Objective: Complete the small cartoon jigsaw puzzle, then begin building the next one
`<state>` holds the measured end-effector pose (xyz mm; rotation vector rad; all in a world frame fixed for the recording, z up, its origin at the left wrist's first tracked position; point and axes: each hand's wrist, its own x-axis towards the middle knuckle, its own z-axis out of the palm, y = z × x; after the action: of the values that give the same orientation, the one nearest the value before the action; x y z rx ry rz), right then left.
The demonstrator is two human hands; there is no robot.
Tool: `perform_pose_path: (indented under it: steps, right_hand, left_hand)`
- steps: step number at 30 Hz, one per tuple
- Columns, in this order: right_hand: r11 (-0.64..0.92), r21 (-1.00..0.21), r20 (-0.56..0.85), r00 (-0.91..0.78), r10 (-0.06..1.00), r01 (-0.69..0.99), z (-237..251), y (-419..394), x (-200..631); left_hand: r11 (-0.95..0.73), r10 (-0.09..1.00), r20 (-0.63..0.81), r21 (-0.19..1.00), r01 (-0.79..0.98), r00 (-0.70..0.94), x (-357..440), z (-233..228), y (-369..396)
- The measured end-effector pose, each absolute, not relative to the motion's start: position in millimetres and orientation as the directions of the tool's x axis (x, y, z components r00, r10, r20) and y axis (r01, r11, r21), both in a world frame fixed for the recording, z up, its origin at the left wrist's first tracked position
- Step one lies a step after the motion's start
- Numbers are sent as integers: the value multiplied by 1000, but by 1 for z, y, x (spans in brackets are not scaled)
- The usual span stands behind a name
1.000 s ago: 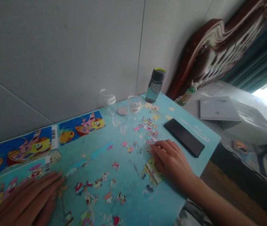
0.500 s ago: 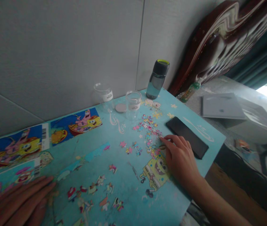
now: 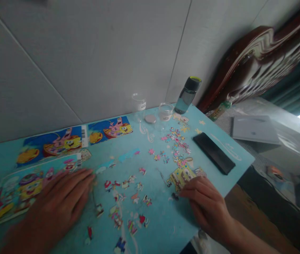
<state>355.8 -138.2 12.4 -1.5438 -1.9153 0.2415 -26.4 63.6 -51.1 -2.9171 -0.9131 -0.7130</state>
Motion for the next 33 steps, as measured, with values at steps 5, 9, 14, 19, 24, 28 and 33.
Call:
perform_pose_path:
  steps: [5, 9, 14, 19, 24, 28, 33]
  right_hand:
    - [447, -526, 320, -318, 892, 724, 39, -125, 322]
    - [552, -495, 296, -467, 833, 671, 58, -85, 285]
    - [609, -432, 197, -589, 784, 665, 58, -36, 231]
    - [650, -395, 67, -685, 725, 649, 45, -21, 202]
    - [593, -453, -7, -668, 744, 666, 31, -26, 196]
    - [526, -491, -37, -620, 784, 694, 22, -27, 196]
    - [500, -555, -25, -613, 789, 665, 19, -29, 194]
  left_hand:
    - [-816, 537, 398, 21, 578, 744, -11, -40, 57]
    - [-801, 570, 367, 49, 596, 735, -2, -28, 49]
    - [-769, 624, 383, 140, 624, 682, 1, -25, 48]
    - [-783, 613, 374, 168, 599, 696, 2, -20, 45]
    - [-770, 631, 349, 175, 614, 692, 5, -15, 43]
    - [-760, 640, 337, 149, 632, 690, 6, -14, 42]
    - [-758, 643, 320, 142, 636, 696, 6, -14, 42]
